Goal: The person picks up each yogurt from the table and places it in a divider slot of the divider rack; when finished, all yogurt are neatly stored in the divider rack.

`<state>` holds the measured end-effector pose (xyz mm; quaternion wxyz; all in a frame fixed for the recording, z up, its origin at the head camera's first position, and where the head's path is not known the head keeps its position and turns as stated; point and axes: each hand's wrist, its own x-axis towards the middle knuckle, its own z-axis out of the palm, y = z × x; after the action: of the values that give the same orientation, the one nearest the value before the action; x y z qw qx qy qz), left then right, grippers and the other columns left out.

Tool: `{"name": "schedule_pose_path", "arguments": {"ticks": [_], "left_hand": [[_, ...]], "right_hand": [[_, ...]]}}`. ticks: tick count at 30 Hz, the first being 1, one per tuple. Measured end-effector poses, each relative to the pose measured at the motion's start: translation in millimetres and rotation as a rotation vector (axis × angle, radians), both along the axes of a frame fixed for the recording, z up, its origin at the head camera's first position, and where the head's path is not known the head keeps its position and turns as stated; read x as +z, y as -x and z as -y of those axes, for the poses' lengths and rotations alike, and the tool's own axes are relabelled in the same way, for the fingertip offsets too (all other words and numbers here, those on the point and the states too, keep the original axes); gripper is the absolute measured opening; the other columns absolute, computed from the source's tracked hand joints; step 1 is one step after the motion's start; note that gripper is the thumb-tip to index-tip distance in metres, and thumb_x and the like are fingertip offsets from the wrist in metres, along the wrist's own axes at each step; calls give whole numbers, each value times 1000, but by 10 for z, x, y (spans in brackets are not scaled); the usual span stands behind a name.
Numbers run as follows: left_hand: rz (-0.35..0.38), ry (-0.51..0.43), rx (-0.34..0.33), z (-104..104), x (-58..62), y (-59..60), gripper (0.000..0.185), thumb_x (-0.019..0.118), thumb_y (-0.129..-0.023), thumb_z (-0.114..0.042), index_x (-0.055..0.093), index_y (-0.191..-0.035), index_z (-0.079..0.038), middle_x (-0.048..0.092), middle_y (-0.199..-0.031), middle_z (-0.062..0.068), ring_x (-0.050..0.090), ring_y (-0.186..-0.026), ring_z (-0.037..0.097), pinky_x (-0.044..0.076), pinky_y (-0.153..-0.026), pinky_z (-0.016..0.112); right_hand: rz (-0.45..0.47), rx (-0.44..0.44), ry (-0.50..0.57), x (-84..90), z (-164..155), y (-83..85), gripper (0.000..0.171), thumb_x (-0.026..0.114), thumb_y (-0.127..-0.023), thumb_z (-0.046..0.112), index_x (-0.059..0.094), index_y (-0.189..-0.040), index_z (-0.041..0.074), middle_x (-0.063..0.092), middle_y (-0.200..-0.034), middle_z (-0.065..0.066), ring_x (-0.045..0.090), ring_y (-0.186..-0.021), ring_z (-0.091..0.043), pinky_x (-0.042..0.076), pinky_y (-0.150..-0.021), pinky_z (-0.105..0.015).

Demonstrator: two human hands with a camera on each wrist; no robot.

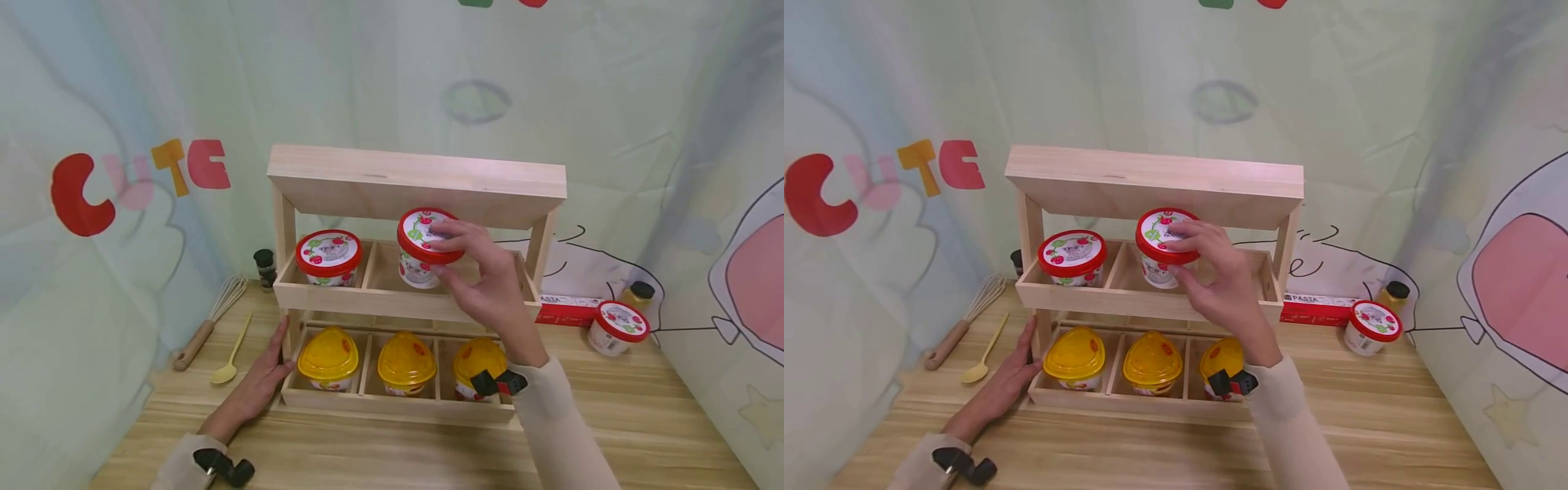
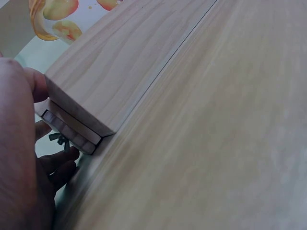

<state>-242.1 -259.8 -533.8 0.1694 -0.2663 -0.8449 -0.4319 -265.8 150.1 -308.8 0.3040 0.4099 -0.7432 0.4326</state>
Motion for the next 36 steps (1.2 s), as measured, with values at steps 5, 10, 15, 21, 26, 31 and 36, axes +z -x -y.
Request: {"name": "schedule_pose_path", "arguments": {"ticks": [5, 10, 15, 21, 26, 31, 36], "left_hand": [[16, 0, 6, -1, 0, -4, 83, 52, -104, -3, 9, -174, -17, 5, -172, -32, 10, -144, -28, 14, -112, -3], [33, 8, 20, 3, -6, -5, 83, 52, -105, -4, 9, -174, -18, 11, -180, 0, 10, -143, -29, 14, -112, -3], [23, 9, 22, 5, -12, -2, 83, 53, -104, -4, 10, -174, -17, 12, -180, 0, 10, -143, -29, 14, -112, -3], [-7, 3, 8, -1, -11, 8, 83, 52, -103, -1, 10, -173, -16, 3, -170, -40, 10, -145, -29, 13, -113, -4], [-2, 3, 6, -4, -4, 4, 83, 52, -103, -1, 9, -173, -16, 2, -169, -44, 9, -144, -29, 13, -112, -4], [8, 6, 12, -4, -1, -4, 83, 52, -104, -3, 9, -174, -17, 3, -169, -41, 10, -144, -29, 14, -112, -4], [0, 7, 10, -3, 3, -4, 84, 53, -103, -2, 10, -174, -16, 3, -170, -39, 9, -145, -28, 14, -112, -4]], "right_hand": [[-4, -1, -25, -31, 71, 28, 36, 80, -91, -1, 74, -125, 8, 68, -148, -11, 54, -148, -28, 49, -115, -23], [4, -12, -46, -87, 120, 66, 32, 79, -92, -1, 75, -122, 8, 70, -146, -11, 56, -144, -28, 50, -114, -25], [25, -32, -72, -129, 148, 91, 30, 80, -91, 1, 76, -120, 8, 71, -145, -11, 59, -142, -29, 51, -114, -31], [80, -62, -123, -135, 155, 86, 32, 80, -91, 1, 76, -122, 10, 69, -147, -8, 58, -142, -28, 55, -113, -46], [109, -68, -187, -118, 160, 79, 33, 81, -90, 0, 74, -121, 8, 70, -146, -10, 62, -139, -31, 56, -111, -50], [173, -101, -270, -94, 160, 73, 35, 82, -90, -1, 71, -123, 8, 70, -147, -9, 64, -136, -32, 55, -113, -49], [211, -106, -296, -66, 144, 48, 37, 82, -91, 1, 69, -124, 9, 67, -151, -9, 62, -137, -33, 55, -113, -50]]}}
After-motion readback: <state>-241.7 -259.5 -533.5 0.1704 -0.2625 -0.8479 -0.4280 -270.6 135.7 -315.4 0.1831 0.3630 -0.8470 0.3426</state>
